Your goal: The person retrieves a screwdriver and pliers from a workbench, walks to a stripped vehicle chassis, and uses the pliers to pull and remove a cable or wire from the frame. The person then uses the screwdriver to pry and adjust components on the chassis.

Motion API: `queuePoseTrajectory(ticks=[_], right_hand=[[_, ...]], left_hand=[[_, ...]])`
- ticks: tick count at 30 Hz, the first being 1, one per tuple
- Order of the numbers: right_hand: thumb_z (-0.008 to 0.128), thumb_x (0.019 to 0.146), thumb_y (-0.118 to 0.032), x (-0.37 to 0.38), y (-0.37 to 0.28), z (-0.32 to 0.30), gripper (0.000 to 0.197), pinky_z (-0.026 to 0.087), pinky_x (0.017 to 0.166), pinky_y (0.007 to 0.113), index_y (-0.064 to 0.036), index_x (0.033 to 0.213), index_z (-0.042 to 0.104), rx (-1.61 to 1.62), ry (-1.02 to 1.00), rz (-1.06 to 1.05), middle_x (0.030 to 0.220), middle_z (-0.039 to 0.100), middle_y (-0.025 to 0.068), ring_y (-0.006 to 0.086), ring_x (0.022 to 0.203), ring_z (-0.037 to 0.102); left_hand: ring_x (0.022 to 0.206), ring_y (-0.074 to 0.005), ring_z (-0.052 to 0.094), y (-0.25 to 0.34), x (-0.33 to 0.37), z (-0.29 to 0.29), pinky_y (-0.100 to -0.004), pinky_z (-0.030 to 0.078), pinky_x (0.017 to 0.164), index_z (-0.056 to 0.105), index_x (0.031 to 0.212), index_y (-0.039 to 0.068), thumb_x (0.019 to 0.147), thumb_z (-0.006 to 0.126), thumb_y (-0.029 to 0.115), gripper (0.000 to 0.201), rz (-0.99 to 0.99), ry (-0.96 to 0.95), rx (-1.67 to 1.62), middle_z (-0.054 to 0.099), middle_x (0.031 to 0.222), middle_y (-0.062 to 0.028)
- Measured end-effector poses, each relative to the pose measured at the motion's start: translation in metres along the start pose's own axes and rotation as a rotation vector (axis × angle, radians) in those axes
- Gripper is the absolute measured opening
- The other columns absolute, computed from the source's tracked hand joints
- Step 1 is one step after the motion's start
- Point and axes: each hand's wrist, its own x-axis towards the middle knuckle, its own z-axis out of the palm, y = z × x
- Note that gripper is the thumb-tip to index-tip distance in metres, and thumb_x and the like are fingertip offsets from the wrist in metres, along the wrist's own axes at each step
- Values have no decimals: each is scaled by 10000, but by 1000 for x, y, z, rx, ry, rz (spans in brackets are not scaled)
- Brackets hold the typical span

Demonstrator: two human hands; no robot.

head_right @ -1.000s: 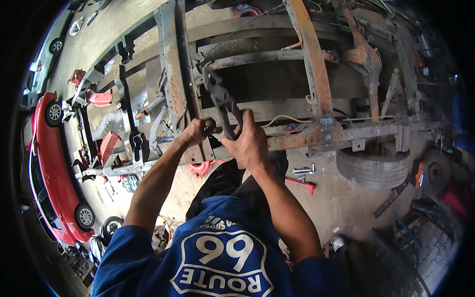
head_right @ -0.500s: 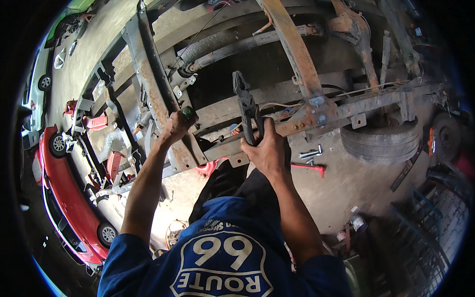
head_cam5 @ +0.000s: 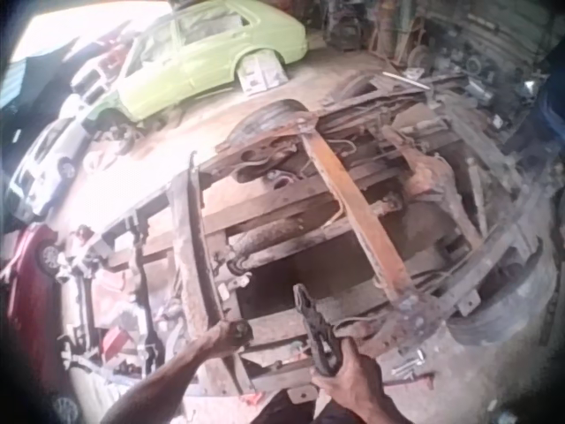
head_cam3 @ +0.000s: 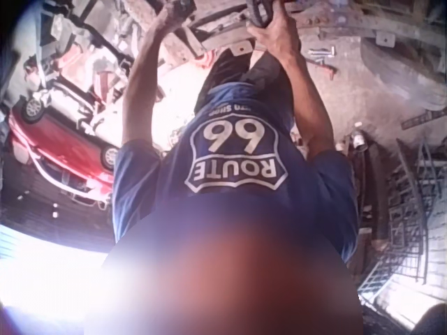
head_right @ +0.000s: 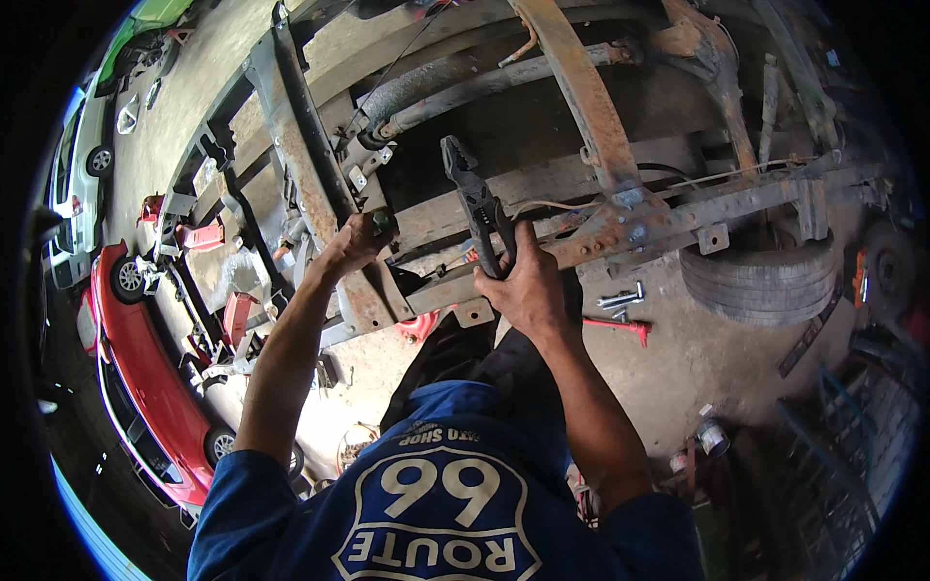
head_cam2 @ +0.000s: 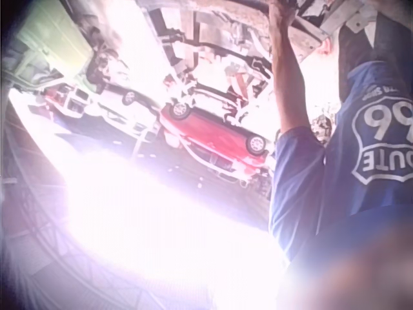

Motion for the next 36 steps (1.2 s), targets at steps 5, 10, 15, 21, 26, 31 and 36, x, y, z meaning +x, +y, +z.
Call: queuePoseTrajectory(ticks=[5, 10, 15, 21, 26, 31, 36], right_hand=[[812, 747, -186, 3, -1, 46, 466, 529, 620, 416, -27, 1051, 497, 14, -104, -88, 706, 652, 134, 289, 638, 682], [768, 755, -170, 12, -16, 96, 537, 550, 745, 551, -38, 1141, 418, -392, -383, 17, 823, 686, 270, 476, 829, 693], [780, 749, -159, -1, -51, 86, 545, 556, 693, 524, -39, 1165, 449, -228, -210, -134, 829, 692, 247, 469, 798, 695], [770, 751, -156, -4, -49, 106, 535, 538, 665, 544, -31, 1160, 449, -433, -332, 40, 826, 676, 296, 518, 811, 673], [759, 723, -149, -2, -27, 81, 430, 529, 684, 460, -17, 1030, 488, -105, -13, 8, 754, 654, 176, 380, 699, 681], [771, 722, -161, 12, -32, 43, 407, 525, 687, 440, -26, 999, 504, -148, 56, 1, 763, 667, 154, 359, 690, 683], [781, 738, -179, 11, -34, 39, 429, 534, 671, 446, -37, 1025, 495, -117, -44, 4, 735, 650, 128, 350, 668, 679]], left_hand=[[745, -303, 655, -19, 1, 10, -414, 509, 696, 625, 1009, 15, 919, 680, 149, 170, 216, 38, 18, 682, 829, -174], [890, -352, 679, -35, -12, 14, -417, 536, 785, 664, 1148, 35, 906, 696, 140, 265, 259, 2, 83, 704, 985, -190], [873, -405, 661, -49, -11, 23, -442, 534, 767, 628, 1098, 12, 893, 677, 99, 227, 335, 113, 18, 670, 889, -215], [812, -312, 655, -48, -18, 21, -387, 531, 738, 630, 1178, 28, 893, 708, 133, 314, 342, 69, -56, 687, 889, -151], [696, -286, 573, -32, -9, 9, -409, 488, 677, 623, 1007, 0, 948, 685, 192, 210, 186, 59, -19, 656, 796, -175], [739, -237, 637, -29, -9, -2, -390, 517, 723, 667, 1050, 39, 967, 651, 209, 190, 43, -51, -27, 689, 840, -132], [762, -238, 612, -31, -5, 6, -371, 506, 729, 637, 1032, 16, 944, 686, 184, 196, 150, -70, -30, 672, 849, -131]])
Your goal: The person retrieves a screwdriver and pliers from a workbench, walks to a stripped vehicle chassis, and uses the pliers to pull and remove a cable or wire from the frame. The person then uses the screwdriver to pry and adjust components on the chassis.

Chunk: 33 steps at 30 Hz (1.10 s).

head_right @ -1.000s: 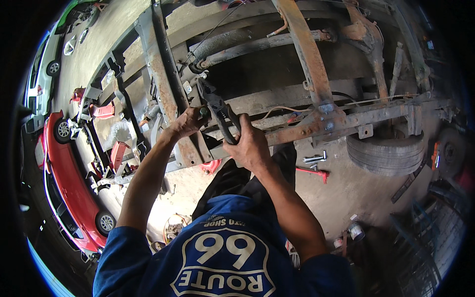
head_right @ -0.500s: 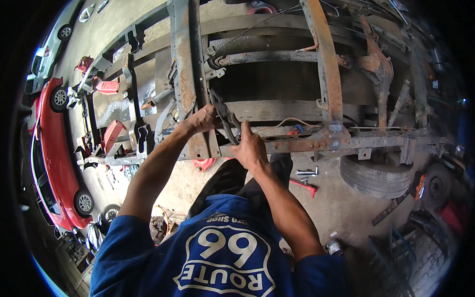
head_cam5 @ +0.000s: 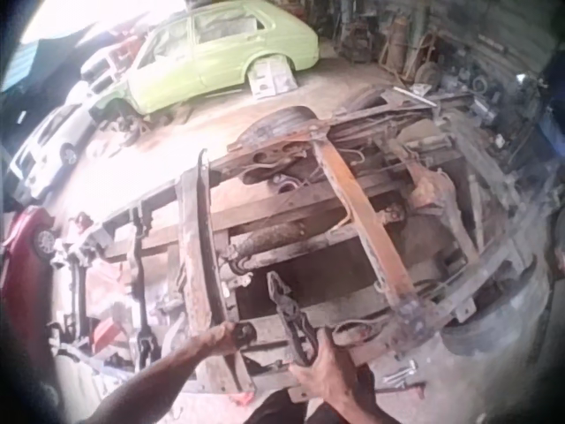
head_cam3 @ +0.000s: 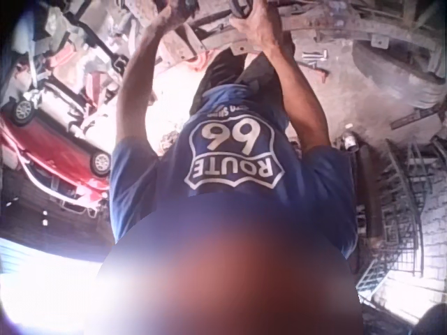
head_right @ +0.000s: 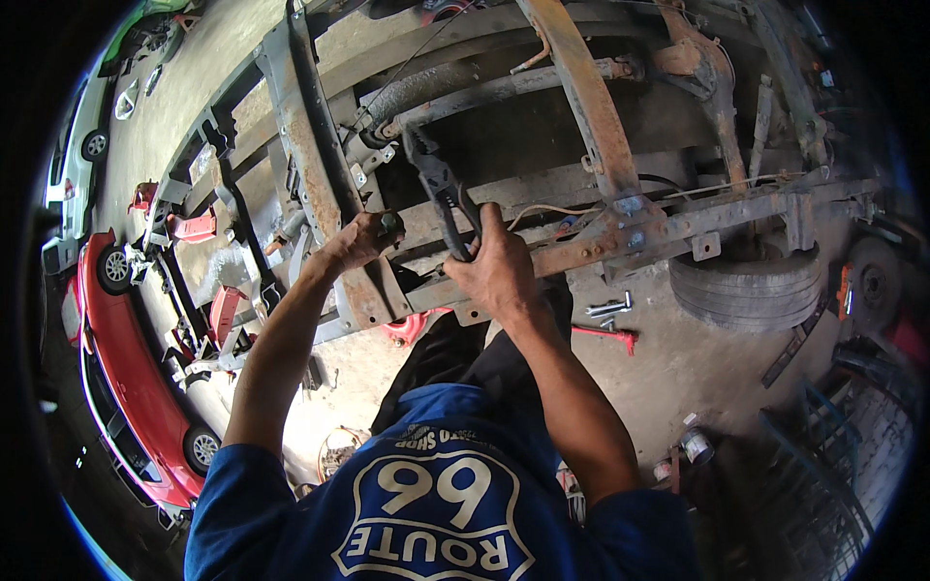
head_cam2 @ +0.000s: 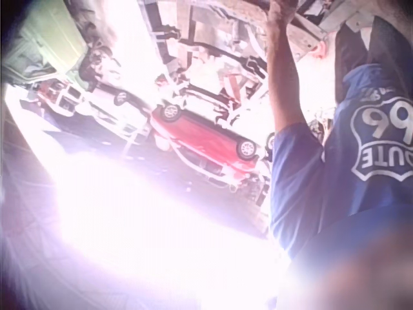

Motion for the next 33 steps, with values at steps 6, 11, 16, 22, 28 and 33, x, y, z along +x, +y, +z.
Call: queuePoseTrajectory(ticks=[6, 11, 16, 22, 28, 33], right_hand=[[784, 749, -101, -15, 13, 68, 523, 554, 631, 419, -40, 1140, 443, 252, 119, -319, 718, 641, 148, 343, 685, 708], [730, 754, -111, -8, 25, 55, 472, 538, 644, 485, -27, 1120, 443, 20, -22, -15, 813, 680, 228, 471, 743, 677], [786, 737, -163, -7, 14, 13, 490, 549, 601, 430, -34, 1079, 459, 260, 175, -158, 702, 622, 149, 364, 640, 691], [738, 738, -166, -6, 49, 62, 542, 537, 761, 526, 18, 1159, 450, -2, -200, 112, 878, 662, 322, 496, 858, 677], [714, 723, -164, -1, 78, -17, 435, 537, 752, 482, -47, 1080, 495, 229, 57, 90, 845, 680, 208, 424, 807, 702], [783, 722, -128, -16, 132, -71, 455, 517, 700, 393, -51, 1075, 507, 234, 255, 189, 789, 576, 87, 245, 694, 597]], left_hand=[[775, -238, 584, -4, -1, 3, -372, 506, 743, 621, 1051, 1, 940, 679, 173, 213, 57, -29, 199, 680, 892, -159], [690, -288, 632, 7, 4, 0, -421, 492, 650, 656, 985, 10, 946, 690, 213, 209, -4, 45, 205, 666, 789, -184], [732, -304, 651, 13, 22, 2, -428, 509, 695, 662, 996, 22, 952, 686, 249, 232, -25, -44, 212, 685, 816, -173], [752, -295, 673, 6, 25, -4, -413, 528, 703, 688, 1022, 40, 941, 673, 218, 197, -134, -128, 236, 702, 838, -158], [814, -233, 689, 2, 35, -11, -379, 530, 754, 713, 1057, 61, 942, 679, 254, 227, -207, -1, 154, 730, 885, -115], [782, -172, 657, -4, 47, -19, -331, 521, 745, 694, 1056, 29, 956, 665, 294, 285, -229, 327, -56, 702, 853, -96]])
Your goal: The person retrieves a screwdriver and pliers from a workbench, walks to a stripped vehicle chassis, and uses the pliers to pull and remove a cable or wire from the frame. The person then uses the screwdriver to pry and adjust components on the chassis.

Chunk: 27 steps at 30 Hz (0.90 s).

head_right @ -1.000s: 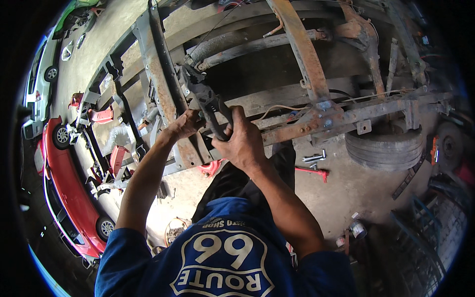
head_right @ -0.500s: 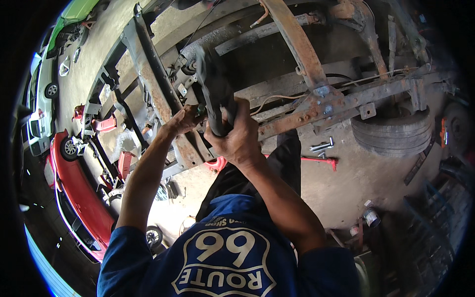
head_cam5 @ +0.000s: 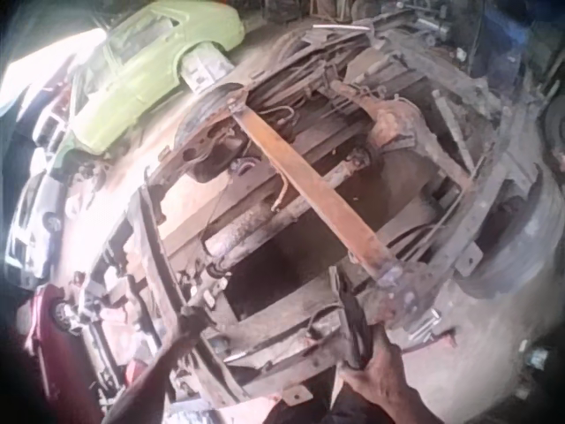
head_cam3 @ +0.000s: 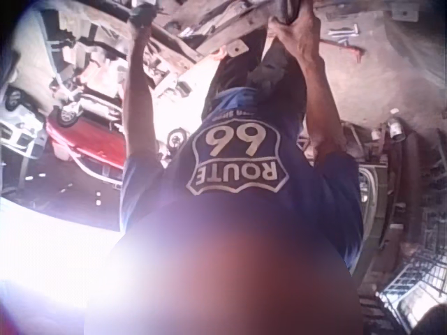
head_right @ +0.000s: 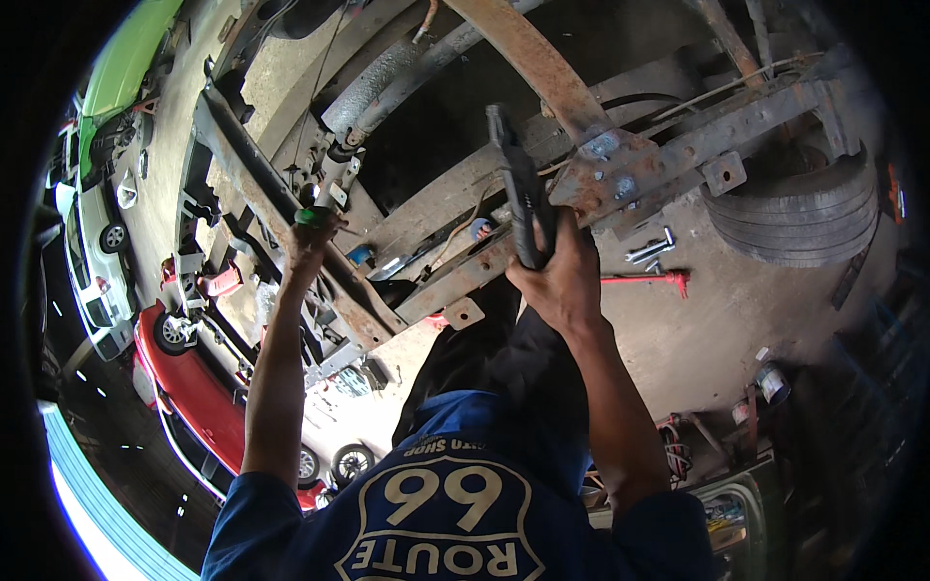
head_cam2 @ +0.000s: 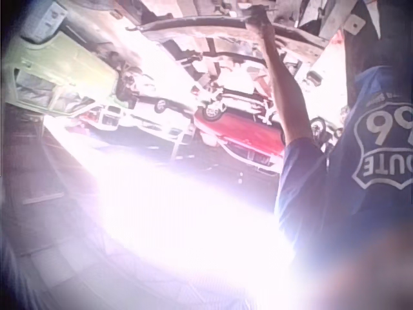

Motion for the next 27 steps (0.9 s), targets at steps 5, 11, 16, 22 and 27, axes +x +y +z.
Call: queuePoseTrajectory(ticks=[5, 11, 16, 22, 27], right_hand=[[796, 720, -114, -34, 74, -35, 519, 521, 789, 393, -9, 1140, 510, 41, -125, 148, 870, 614, 126, 272, 799, 634], [750, 742, -104, -49, 95, -50, 696, 553, 854, 423, -18, 1375, 473, 65, -473, 186, 1149, 614, 189, 335, 927, 668], [686, 799, -120, -17, 77, -29, 691, 517, 973, 464, -29, 1439, 439, 20, -695, -26, 1270, 597, 251, 425, 1088, 644], [625, 843, -64, -6, 27, 33, 409, 554, 714, 410, -28, 1242, 547, -72, -692, -94, 827, 650, 144, 327, 762, 679], [656, 877, -87, 18, -8, 90, 436, 569, 709, 380, -26, 1301, 578, -255, -1011, 345, 864, 664, 163, 256, 778, 700]], left_hand=[[589, -74, 563, -5, -32, 17, -241, 452, 484, 603, 949, 53, 1012, 628, 397, 350, -303, 124, -86, 550, 689, 15], [494, -82, 558, -6, -134, 85, -250, 435, 416, 597, 1024, 78, 994, 655, 361, 290, -611, -18, 326, 588, 665, 4], [606, -221, 676, 32, -196, 139, -384, 512, 567, 631, 1103, 5, 986, 643, 292, 310, -669, -249, 207, 675, 717, -154], [693, -266, 706, 66, -207, 143, -408, 531, 639, 591, 1052, -44, 988, 635, 285, 338, -545, -138, -137, 675, 753, -200], [686, -251, 699, 45, -223, 127, -380, 536, 631, 572, 1017, -36, 995, 631, 266, 309, -510, 62, -348, 674, 776, -167]])
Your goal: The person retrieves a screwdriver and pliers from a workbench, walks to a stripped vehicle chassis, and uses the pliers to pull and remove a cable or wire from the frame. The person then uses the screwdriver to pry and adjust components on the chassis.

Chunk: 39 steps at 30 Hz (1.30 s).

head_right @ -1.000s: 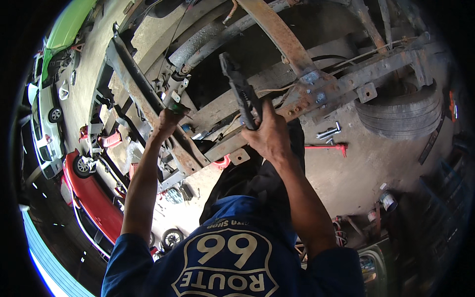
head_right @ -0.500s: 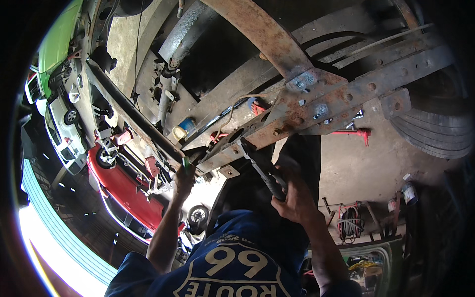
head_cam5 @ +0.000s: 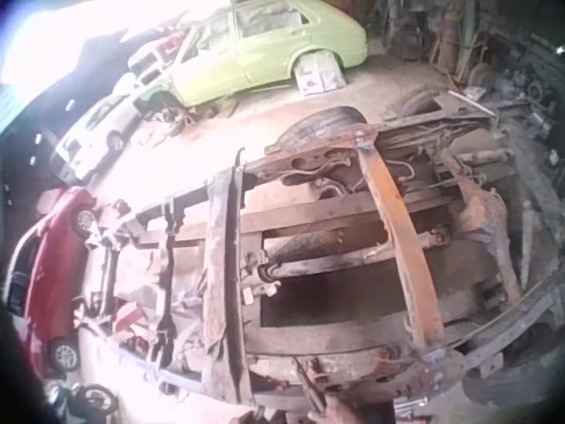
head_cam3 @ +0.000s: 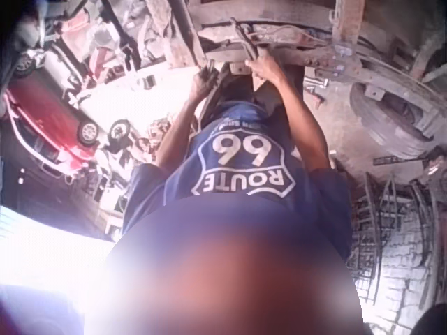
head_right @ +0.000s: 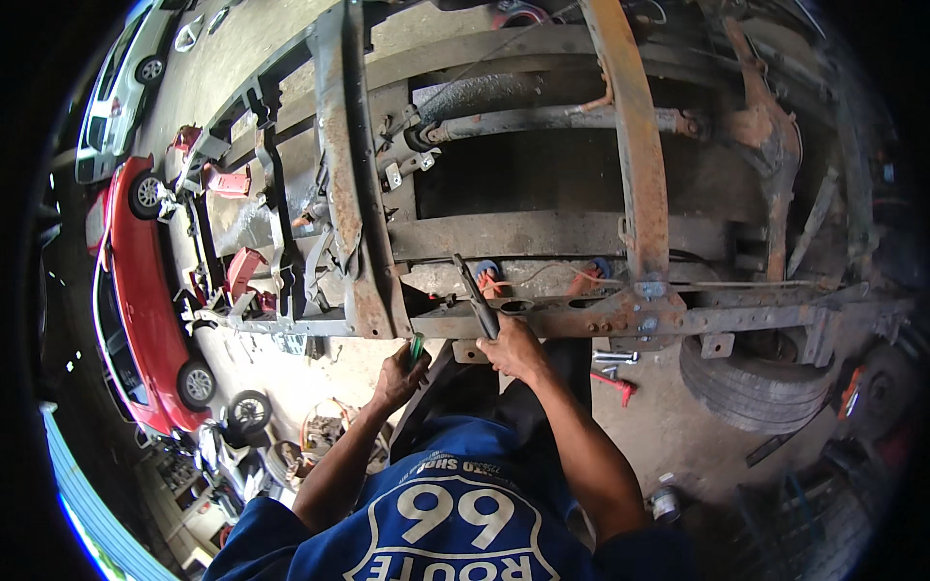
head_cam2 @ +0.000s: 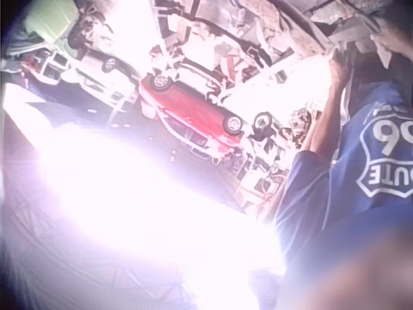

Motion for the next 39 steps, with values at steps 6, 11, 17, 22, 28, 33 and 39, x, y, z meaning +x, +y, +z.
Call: queuePoseTrajectory(ticks=[6, 11, 17, 22, 28, 33, 39], right_hand=[[690, 869, -89, 20, -67, -12, 634, 519, 949, 462, -159, 1470, 502, -839, 230, -421, 1183, 639, 167, 381, 1122, 630], [657, 824, 43, 16, -95, -15, 674, 523, 925, 420, -241, 1430, 581, -1054, 123, -579, 1140, 647, 112, 321, 1010, 645], [619, 751, 50, 25, -102, -47, 718, 510, 937, 429, -258, 1399, 617, -1004, 99, -733, 1040, 623, 93, 318, 1036, 627], [714, 686, 39, 40, -134, -85, 401, 527, 896, 423, -84, 1065, 665, -1037, 0, -742, 1102, 645, 81, 303, 1014, 632], [704, 726, -21, 75, -175, -100, 198, 499, 920, 414, -90, 904, 654, -1201, -167, -708, 1137, 644, 64, 266, 1054, 611], [676, 763, -24, 106, -183, -103, 165, 441, 1058, 442, -116, 899, 692, -1231, -198, -699, 1194, 650, 37, 235, 1129, 607], [748, 787, -60, 152, -137, -81, 680, 401, 1102, 485, -123, 1368, 400, 128, 294, -257, 1374, 504, 155, 299, 1302, 501]], left_hand=[[707, -216, 687, -41, 8, -36, -348, 554, 661, 610, 1067, -42, 959, 664, 245, 311, -86, 18, -373, 686, 816, -139], [752, -272, 691, 19, 34, -18, -408, 530, 690, 638, 1080, -17, 921, 707, 207, 283, -55, 127, -287, 698, 849, -183], [843, -399, 668, 82, 59, -6, -499, 553, 679, 603, 1054, 95, 832, 724, 129, 256, 339, 195, 93, 611, 1015, -114], [833, -388, 680, 102, 69, -10, -492, 567, 678, 593, 1192, 123, 813, 749, 141, 410, 229, 121, 65, 605, 1073, -114], [871, -365, 704, 129, 108, -31, -465, 597, 703, 578, 1252, 106, 843, 760, 235, 466, 153, 151, 30, 644, 1134, -131], [857, -404, 696, 114, 145, -45, -491, 567, 731, 636, 1057, 35, 845, 770, 349, 402, 14, -210, 122, 696, 913, -210], [796, -407, 701, 95, 157, -31, -477, 549, 708, 654, 947, -9, 846, 794, 420, 463, -234, -176, -166, 680, 799, -247]])
